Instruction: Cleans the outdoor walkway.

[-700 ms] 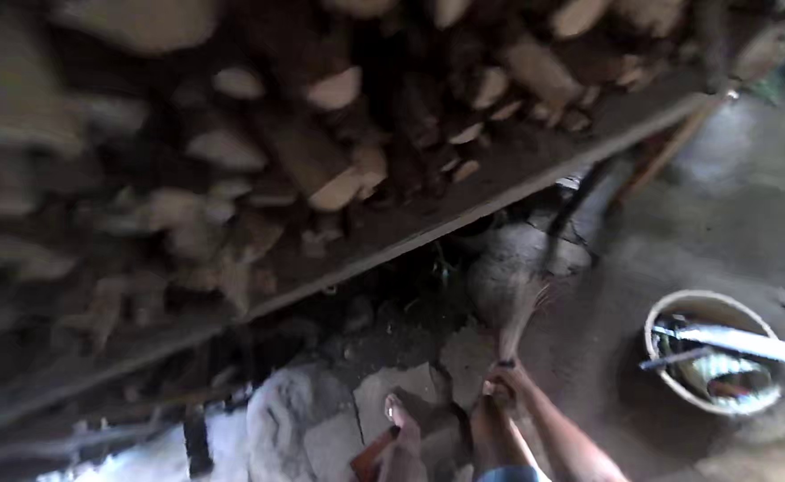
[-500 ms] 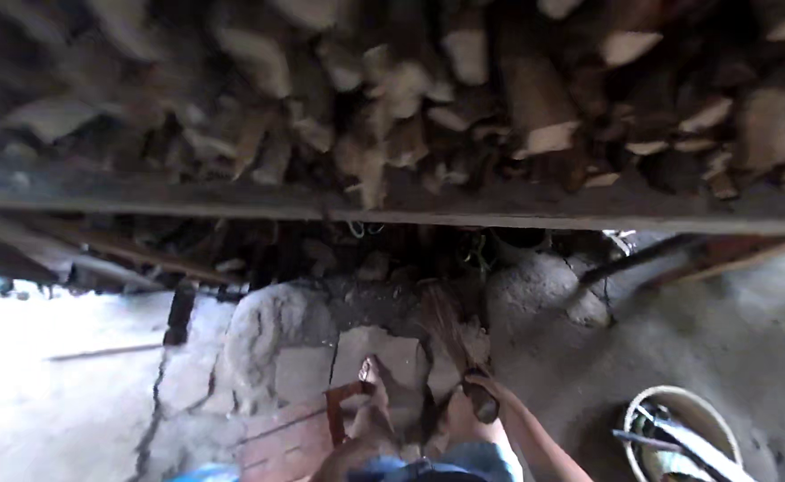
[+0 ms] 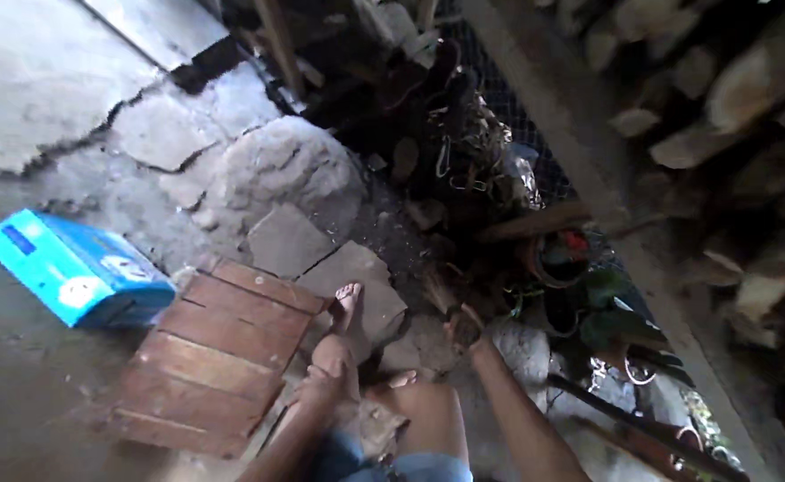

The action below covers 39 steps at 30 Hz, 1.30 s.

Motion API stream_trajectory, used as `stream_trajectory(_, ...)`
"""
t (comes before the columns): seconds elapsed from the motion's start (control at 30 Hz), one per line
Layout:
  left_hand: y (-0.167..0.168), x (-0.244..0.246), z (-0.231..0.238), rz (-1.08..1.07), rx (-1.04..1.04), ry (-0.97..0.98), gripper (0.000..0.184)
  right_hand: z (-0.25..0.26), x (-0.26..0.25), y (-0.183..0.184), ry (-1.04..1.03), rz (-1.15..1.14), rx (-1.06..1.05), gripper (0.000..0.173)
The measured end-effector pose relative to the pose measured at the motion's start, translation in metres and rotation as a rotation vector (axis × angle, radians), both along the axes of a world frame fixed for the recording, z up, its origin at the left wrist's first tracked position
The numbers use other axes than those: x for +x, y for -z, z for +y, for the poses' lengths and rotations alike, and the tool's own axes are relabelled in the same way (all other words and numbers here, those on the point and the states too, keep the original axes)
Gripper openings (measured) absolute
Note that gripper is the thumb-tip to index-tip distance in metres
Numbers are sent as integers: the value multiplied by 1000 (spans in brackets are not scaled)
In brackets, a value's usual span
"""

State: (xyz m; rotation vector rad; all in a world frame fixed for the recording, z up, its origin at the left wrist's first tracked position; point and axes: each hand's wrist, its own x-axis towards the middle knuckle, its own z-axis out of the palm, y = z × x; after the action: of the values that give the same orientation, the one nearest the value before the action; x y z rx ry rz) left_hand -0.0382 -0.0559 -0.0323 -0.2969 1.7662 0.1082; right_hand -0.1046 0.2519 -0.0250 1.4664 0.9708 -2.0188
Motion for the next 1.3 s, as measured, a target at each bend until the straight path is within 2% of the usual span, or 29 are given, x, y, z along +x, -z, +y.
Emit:
stream_trajectory(0.07,-5,-3,-4,-16,43,0,133,18,-3,12,19,-9,-56,49)
stream_trajectory(0.1,-9,-6,-5,-27,68,-15,131,25,9,6,17,-29,-48,47)
stream_trajectory(0.17,-11,-13,-5,-53,91,-40,128,21,41,-24,-18,-115,33,41)
stream_trajectory(0.23,-4,-18,-1,-71,80,-40,129,1,52,-56,-64,-236,174,36)
stream_trajectory(0.3,5,-23,0,-72,80,-46,128,-14,34,-58,-17,-249,228,33)
stream_trajectory(0.43,14,-41,1,-53,87,-53,126,19,-49,-15,153,-115,114,44)
stream_trajectory(0.5,13,-51,1,-69,95,-48,123,33,-74,-17,87,-80,132,48)
stream_trajectory(0.6,17,-56,1,-82,87,-32,122,30,-80,-37,-185,-25,400,33)
stream_trajectory(0.67,24,-55,1,-76,75,-19,122,25,-85,-44,-333,25,573,67)
stream_trajectory(0.7,26,-57,2,-77,75,-18,123,22,-92,-44,-370,25,637,78)
stream_trajectory(0.77,27,-63,3,-84,71,-12,123,20,-111,-30,-444,-3,731,85)
stream_trajectory(0.87,31,-70,1,-79,76,7,121,24,-142,25,-569,-127,742,85)
stream_trajectory(0.9,31,-73,0,-81,83,-7,120,27,-158,45,-578,-187,701,76)
stream_trajectory(0.97,33,-78,-6,-82,88,-5,119,35,-188,77,-482,-266,563,42)
stream_trajectory(1.03,32,-84,-9,-84,91,-6,116,50,-195,95,-317,-227,384,39)
stream_trajectory(1.1,29,-87,-6,-89,101,2,115,56,-174,100,-247,-165,424,37)
stream_trajectory(1.13,30,-88,-5,-92,103,2,115,52,-159,97,-278,-125,490,42)
stream_trajectory(1.2,30,-87,-3,-91,97,6,116,40,-136,91,-405,-74,619,74)
stream_trajectory(1.23,30,-87,-2,-92,96,9,115,31,-134,87,-453,-65,661,83)
stream_trajectory(1.27,29,-86,-1,-93,96,12,115,21,-137,83,-476,-76,674,87)
stream_trajectory(1.3,30,-84,0,-92,94,19,117,14,-144,81,-474,-110,660,84)
